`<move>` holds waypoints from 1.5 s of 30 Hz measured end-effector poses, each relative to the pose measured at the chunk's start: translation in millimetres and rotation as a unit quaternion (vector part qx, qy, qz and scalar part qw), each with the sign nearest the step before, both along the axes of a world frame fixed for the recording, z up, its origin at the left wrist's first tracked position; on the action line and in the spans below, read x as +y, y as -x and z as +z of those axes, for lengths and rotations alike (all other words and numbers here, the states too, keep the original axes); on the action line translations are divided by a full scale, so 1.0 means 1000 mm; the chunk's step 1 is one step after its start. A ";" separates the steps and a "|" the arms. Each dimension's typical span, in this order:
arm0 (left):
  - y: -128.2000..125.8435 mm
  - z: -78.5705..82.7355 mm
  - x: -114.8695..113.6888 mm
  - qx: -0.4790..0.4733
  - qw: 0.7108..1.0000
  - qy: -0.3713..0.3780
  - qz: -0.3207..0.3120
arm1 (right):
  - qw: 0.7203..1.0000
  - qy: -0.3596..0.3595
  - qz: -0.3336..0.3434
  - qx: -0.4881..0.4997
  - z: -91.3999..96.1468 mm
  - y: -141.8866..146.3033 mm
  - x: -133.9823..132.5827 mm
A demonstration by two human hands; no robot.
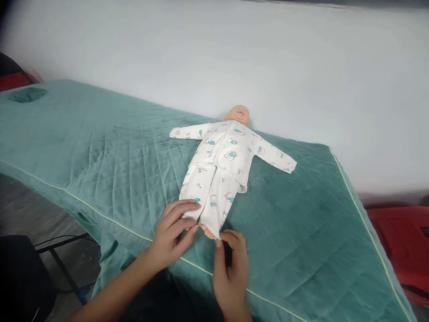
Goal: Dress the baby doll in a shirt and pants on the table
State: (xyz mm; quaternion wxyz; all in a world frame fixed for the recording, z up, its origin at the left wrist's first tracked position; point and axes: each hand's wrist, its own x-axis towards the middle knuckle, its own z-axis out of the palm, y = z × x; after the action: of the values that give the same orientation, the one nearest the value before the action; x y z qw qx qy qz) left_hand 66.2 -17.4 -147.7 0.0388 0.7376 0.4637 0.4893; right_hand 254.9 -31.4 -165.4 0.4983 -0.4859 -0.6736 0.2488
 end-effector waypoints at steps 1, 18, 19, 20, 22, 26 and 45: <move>-0.001 0.000 0.000 0.007 1.000 -0.003 0.004 | 1.000 -0.002 -0.004 0.013 -0.001 0.000 -0.001; -0.007 -0.002 0.001 0.104 0.993 -0.001 0.061 | 0.995 -0.051 0.028 -0.078 0.009 0.000 0.002; -0.007 -0.002 0.001 0.101 0.993 -0.005 0.060 | 0.995 -0.050 0.029 -0.081 0.009 0.001 0.002; -0.008 -0.002 0.001 0.098 0.993 -0.009 0.060 | 0.995 -0.049 0.029 -0.086 0.009 0.001 0.002; -0.008 -0.002 0.002 0.090 0.994 -0.012 0.061 | 0.994 -0.049 0.027 -0.096 0.010 0.002 0.003; -0.008 0.000 0.001 0.062 0.996 -0.010 0.056 | 0.993 -0.058 0.017 -0.105 0.011 0.003 0.005; -0.004 -0.002 -0.008 0.005 0.999 -0.041 0.008 | 0.993 -0.077 -0.031 -0.082 0.005 0.004 0.003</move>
State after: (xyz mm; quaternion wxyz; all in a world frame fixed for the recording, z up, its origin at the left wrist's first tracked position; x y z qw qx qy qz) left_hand 69.9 -25.5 -150.0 0.0017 0.7373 0.4494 0.5044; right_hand 251.0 -28.9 -160.2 0.4845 -0.4856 -0.7141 0.1399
